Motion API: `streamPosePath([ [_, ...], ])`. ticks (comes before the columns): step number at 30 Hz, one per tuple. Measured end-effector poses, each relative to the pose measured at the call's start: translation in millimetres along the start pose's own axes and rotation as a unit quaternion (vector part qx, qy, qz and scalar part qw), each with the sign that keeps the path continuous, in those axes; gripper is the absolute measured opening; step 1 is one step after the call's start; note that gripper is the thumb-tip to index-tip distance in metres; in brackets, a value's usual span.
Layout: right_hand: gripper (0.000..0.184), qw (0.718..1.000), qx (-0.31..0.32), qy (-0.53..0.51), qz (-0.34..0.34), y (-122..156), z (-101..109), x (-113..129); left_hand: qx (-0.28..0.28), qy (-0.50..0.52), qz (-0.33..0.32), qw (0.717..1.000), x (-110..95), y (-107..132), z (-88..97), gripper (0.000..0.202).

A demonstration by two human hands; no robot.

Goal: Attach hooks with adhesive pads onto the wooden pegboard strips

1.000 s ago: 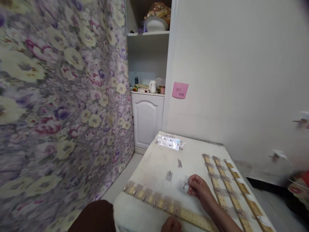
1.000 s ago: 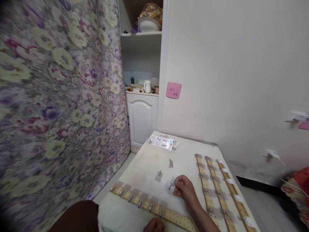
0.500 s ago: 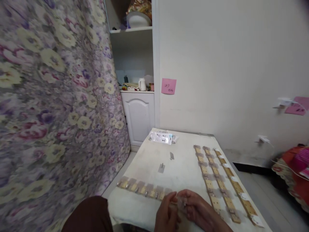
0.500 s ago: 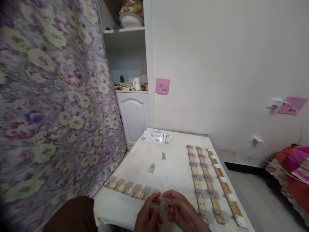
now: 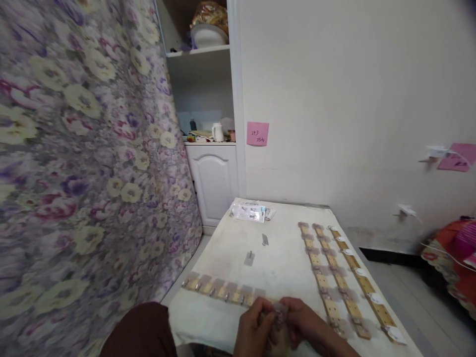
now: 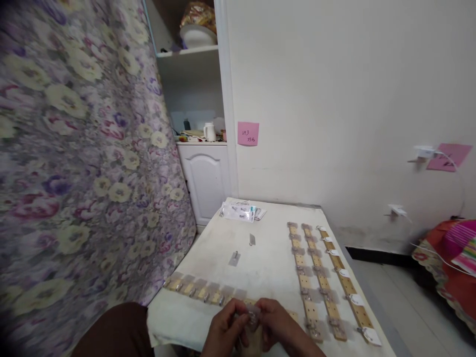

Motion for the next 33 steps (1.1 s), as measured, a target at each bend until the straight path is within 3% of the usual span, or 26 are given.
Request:
streamPosePath([
  [2, 0.021, 0.997, -0.037, 0.036, 0.064, -3.6, 16.9, 11.1, -0.004, 0.011, 0.009, 1.0, 0.7, -0.6, 0.0, 0.02],
  [5, 0.024, 0.99, -0.041, 0.032, 0.135, -0.5, 25.9, 28.3, 0.001, 0.032, 0.03, 0.999, 4.7, -2.7, -2.1, 0.021],
  [8, 0.029, 0.993, -0.024, 0.0, 0.117, 5.1, 21.2, 29.7, 0.004, 0.031, 0.017, 0.999, -0.2, -4.0, -2.3, 0.02],
  [12, 0.034, 0.993, 0.038, -0.097, 0.053, 12.6, 3.6, 20.7, -0.016, -0.089, -0.12, 0.989, -34.8, 1.0, 2.3, 0.015],
  [14, 0.032, 0.987, 0.068, -0.14, 0.049, 16.1, -2.4, 21.8, -0.013, -0.146, -0.194, 0.97, -50.6, 6.8, 0.2, 0.015],
  [16, 0.03, 0.983, 0.082, -0.158, 0.048, 18.3, -3.8, 23.1, -0.008, -0.17, -0.229, 0.959, -55.9, 10.6, -1.5, 0.014],
  [24, 0.037, 0.977, 0.098, -0.184, 0.037, 20.1, -10.7, 23.3, -0.053, -0.191, -0.216, 0.956, -39.7, 8.0, 7.5, 0.009],
  [30, 0.03, 0.99, 0.025, -0.117, 0.07, 13.3, 5.5, 26.3, -0.064, -0.197, -0.234, 0.95, -35.4, 10.4, 8.2, 0.014],
  [33, 0.022, 0.995, 0.02, -0.052, 0.082, 13.1, 12.1, 31.4, -0.096, -0.137, -0.173, 0.971, -19.5, 6.8, 15.4, 0.018],
])
Point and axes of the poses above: each hand's wrist, its own y-axis away from the middle knuckle, its own z-axis out of the back of the hand, x = y × z, the point moved 9 cm from there along -y, towards the middle knuckle, and after that the axes turned 2 degrees about -y, right-handed, at the moved point
